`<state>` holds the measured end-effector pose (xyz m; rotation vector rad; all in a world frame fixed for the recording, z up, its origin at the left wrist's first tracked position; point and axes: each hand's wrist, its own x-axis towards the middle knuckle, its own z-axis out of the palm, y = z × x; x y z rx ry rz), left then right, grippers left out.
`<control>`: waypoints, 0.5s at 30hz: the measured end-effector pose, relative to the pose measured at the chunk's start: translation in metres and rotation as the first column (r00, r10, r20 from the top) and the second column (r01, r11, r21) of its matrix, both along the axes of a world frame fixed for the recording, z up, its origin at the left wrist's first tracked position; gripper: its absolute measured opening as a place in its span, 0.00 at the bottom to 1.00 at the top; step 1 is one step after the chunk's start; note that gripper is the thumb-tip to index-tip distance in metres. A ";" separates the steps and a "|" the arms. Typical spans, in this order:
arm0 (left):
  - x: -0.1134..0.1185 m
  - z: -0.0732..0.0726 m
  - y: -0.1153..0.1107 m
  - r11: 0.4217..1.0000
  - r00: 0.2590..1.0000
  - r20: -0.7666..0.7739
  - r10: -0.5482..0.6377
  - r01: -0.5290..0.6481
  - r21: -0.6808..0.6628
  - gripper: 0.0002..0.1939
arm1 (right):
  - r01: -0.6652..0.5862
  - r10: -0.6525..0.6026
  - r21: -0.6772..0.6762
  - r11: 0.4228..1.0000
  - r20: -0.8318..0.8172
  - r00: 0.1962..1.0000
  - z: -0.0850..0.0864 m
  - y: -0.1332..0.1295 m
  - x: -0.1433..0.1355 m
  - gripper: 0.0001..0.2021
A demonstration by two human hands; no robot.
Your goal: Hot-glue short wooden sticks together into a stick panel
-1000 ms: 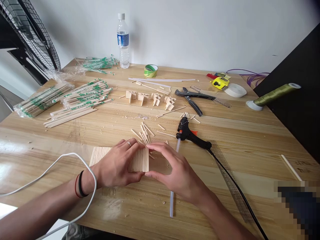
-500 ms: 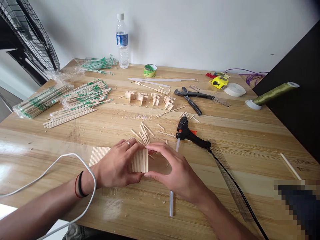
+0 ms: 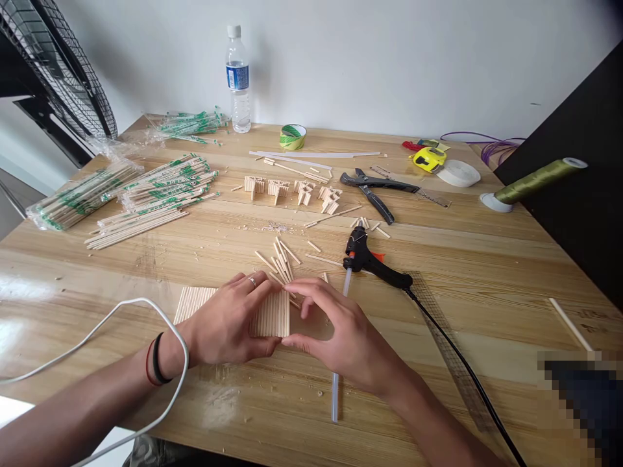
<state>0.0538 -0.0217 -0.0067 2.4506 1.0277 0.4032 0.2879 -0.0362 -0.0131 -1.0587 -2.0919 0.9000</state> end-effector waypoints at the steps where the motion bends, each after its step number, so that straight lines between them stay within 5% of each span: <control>1: 0.000 0.000 0.000 1.000 1.000 -0.005 -0.002 0.002 -0.005 0.27 | -0.003 0.003 0.001 1.000 0.003 1.000 0.000 0.000 0.000 0.36; 15: 0.000 -0.001 0.000 1.000 1.000 -0.009 -0.008 0.008 -0.014 0.27 | -0.006 0.006 -0.016 1.000 0.013 1.000 0.000 0.000 0.000 0.34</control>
